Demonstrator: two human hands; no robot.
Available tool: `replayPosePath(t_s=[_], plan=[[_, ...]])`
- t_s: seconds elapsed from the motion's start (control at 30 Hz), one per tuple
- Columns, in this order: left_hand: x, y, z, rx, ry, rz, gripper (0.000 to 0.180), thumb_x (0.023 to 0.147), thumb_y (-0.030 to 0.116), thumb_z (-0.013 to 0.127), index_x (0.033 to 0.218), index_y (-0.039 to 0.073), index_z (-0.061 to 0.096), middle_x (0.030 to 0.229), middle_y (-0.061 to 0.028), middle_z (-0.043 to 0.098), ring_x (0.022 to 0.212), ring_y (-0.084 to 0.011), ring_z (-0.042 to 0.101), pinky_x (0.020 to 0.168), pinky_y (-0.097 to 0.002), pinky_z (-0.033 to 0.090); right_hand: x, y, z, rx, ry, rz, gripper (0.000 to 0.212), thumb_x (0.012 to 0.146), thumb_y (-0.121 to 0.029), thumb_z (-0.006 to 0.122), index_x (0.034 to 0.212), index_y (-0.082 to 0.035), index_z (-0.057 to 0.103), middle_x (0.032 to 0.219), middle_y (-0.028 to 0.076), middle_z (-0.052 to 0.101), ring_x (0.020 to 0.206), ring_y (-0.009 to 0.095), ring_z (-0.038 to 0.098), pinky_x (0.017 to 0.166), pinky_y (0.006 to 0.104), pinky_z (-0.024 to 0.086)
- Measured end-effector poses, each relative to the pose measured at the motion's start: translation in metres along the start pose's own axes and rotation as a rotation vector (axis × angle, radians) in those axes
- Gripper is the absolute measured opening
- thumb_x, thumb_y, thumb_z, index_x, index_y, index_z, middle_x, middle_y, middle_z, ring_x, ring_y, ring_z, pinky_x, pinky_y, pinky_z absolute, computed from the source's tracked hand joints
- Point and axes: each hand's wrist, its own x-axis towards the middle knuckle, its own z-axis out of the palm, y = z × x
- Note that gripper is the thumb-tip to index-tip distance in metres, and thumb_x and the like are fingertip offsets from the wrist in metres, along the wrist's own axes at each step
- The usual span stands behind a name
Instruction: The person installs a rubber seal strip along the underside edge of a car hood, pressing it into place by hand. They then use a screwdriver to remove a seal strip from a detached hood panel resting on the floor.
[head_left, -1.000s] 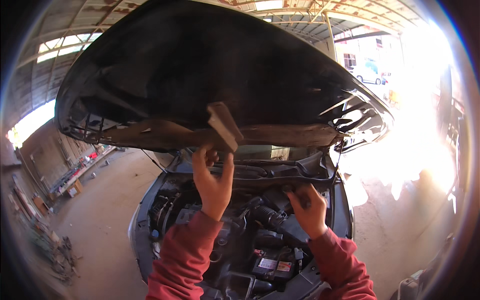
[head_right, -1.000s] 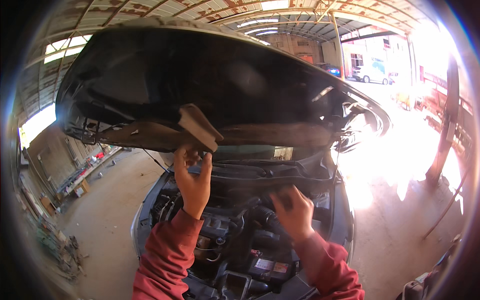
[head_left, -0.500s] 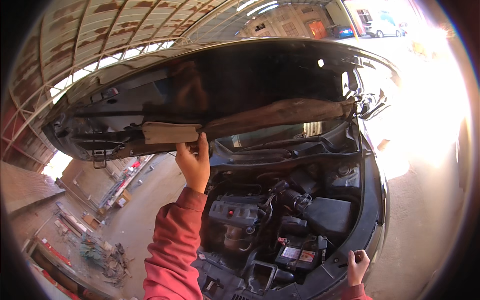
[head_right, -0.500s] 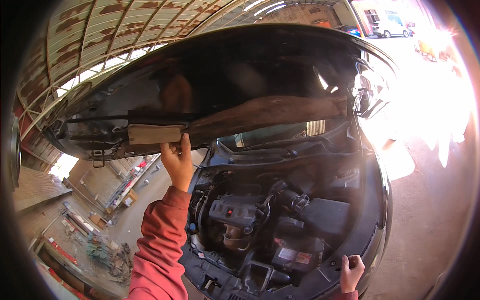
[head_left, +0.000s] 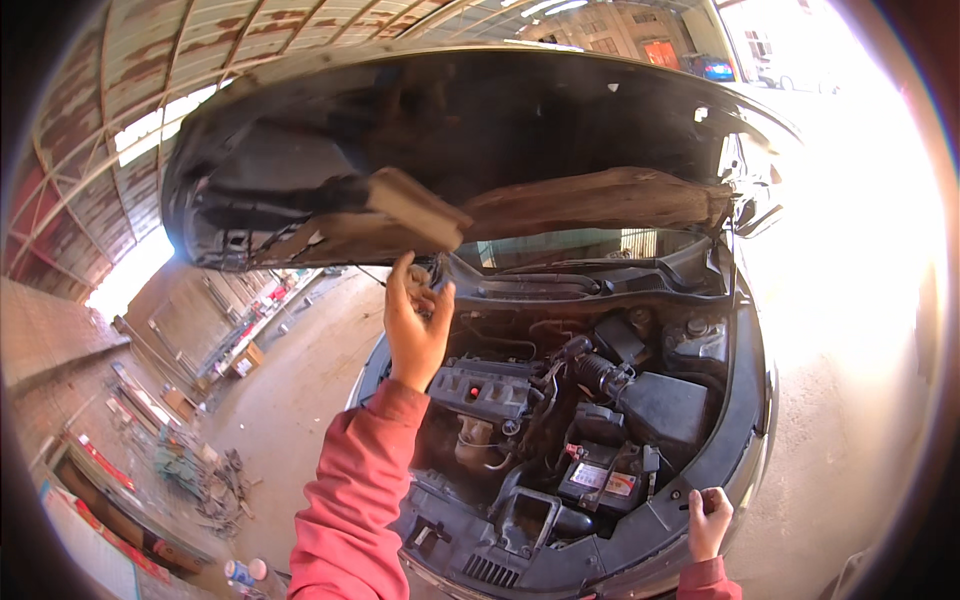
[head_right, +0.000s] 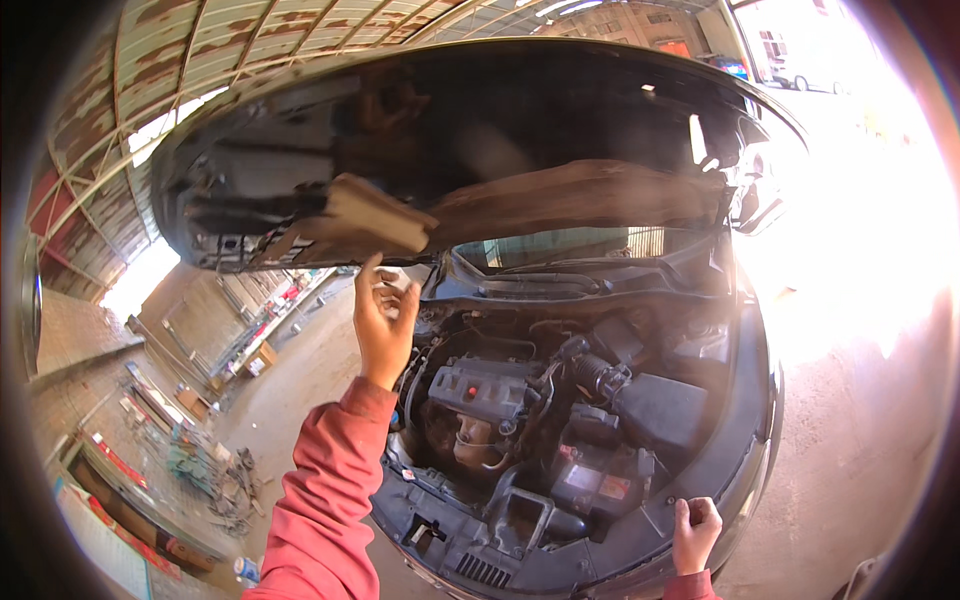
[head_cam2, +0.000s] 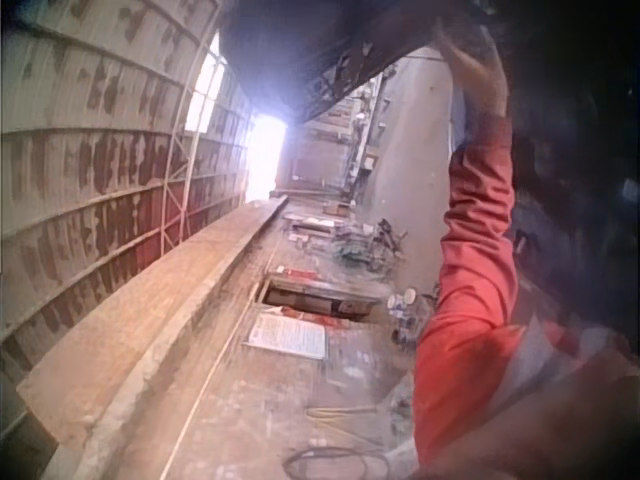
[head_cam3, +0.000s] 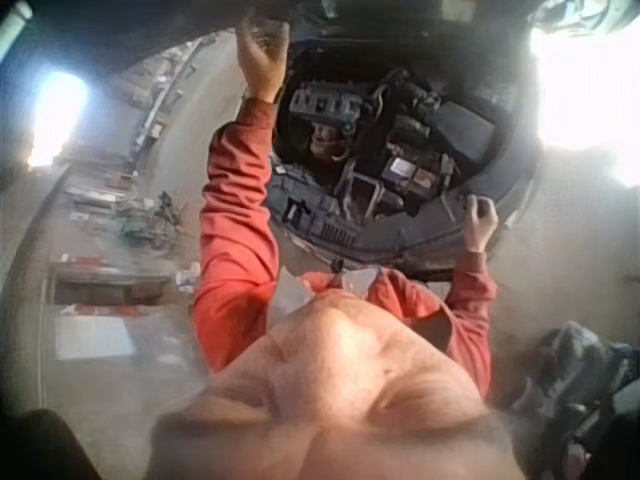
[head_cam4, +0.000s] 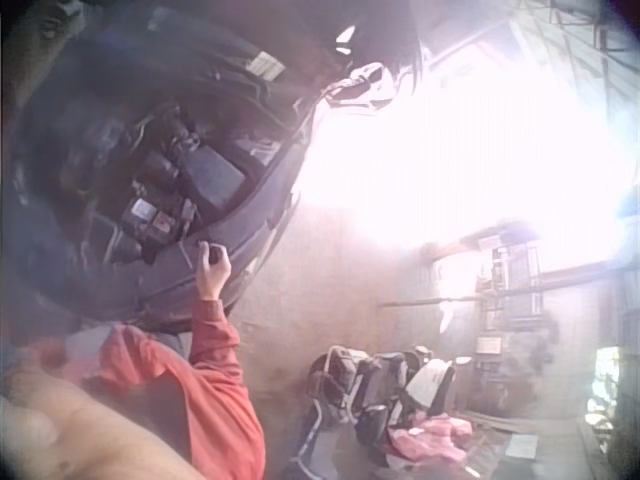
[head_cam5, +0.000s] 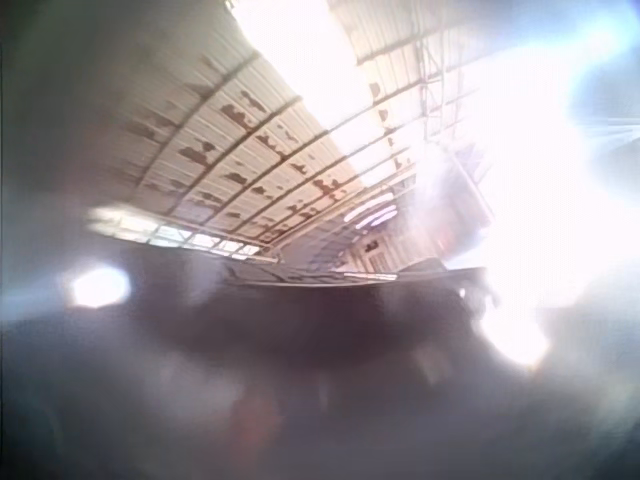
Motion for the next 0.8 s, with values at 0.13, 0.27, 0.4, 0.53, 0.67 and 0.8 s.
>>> replayPosePath(t_s=[0.13, 0.27, 0.4, 0.53, 0.67, 0.8], plan=[[-0.094, -0.003, -0.092, -0.046, -0.058, -0.131, 0.067, 0.088, 0.005, 0.075, 0.146, 0.003, 0.043, 0.112, -0.0088, 0.057, 0.079, -0.0115, 0.061, 0.068, -0.0247, 0.050, -0.062, -0.017, 0.012, -0.089, -0.065, -0.049, 0.021, 0.087, -0.007, 0.073, 0.074, -0.001, 0.058, 0.060, -0.004, 0.051, 0.057, 0.003, 0.043, 0.051, 0.0241, 0.036], [-0.235, -0.008, -0.215, -0.041, -0.120, -0.365, 0.067, 0.086, 0.004, 0.076, 0.145, 0.006, 0.046, 0.107, -0.0075, 0.060, 0.077, -0.0112, 0.061, 0.068, -0.0250, 0.051, -0.141, -0.027, 0.051, -0.135, -0.207, -0.127, 0.021, 0.085, -0.008, 0.074, 0.074, 0.001, 0.059, 0.060, 0.000, 0.052, 0.058, 0.006, 0.044, 0.053, 0.0259, 0.038], [-0.387, 0.009, -0.337, -0.088, -0.162, -0.764, 0.055, 0.086, 0.009, 0.076, 0.136, 0.007, 0.055, 0.099, -0.0045, 0.064, 0.076, -0.0100, 0.064, 0.067, -0.0251, 0.053, -0.254, -0.049, 0.120, -0.178, -0.441, -0.049, 0.020, 0.086, -0.012, 0.075, 0.077, 0.002, 0.063, 0.064, 0.004, 0.061, 0.062, 0.007, 0.051, 0.055, 0.0284, 0.045], [-0.514, 0.082, -0.443, -0.001, -0.112, -1.182, 0.045, 0.089, 0.014, 0.074, 0.132, 0.009, 0.059, 0.093, -0.0050, 0.068, 0.076, -0.0139, 0.065, 0.069, -0.0311, 0.054, -0.357, -0.084, 0.195, -0.230, -0.944, -0.095, 0.017, 0.086, -0.012, 0.076, 0.085, 0.003, 0.068, 0.070, 0.007, 0.067, 0.065, 0.012, 0.062, 0.062, 0.0291, 0.050], [-0.579, 0.147, -0.519, 0.207, 0.022, -1.339, 0.036, 0.090, 0.020, 0.072, 0.123, 0.006, 0.063, 0.098, -0.0132, 0.071, 0.082, -0.0251, 0.069, 0.073, -0.0369, 0.054, -0.424, -0.111, 0.266, -0.241, -1.318, -0.373, 0.014, 0.089, -0.011, 0.073, 0.090, 0.002, 0.068, 0.073, 0.003, 0.067, 0.067, 0.008, 0.060, 0.065, 0.0254, 0.050], [-0.598, 0.192, -0.552, 0.468, 0.202, -1.450, 0.032, 0.092, 0.022, 0.068, 0.119, 0.005, 0.064, 0.100, -0.0159, 0.070, 0.085, -0.0298, 0.069, 0.076, -0.0390, 0.054, -0.470, -0.123, 0.317, -0.319, -1.601, -0.395, 0.014, 0.087, -0.012, 0.072, 0.090, 0.001, 0.069, 0.076, 0.013, 0.070, 0.069, 0.018, 0.066, 0.067, 0.0316, 0.052]])
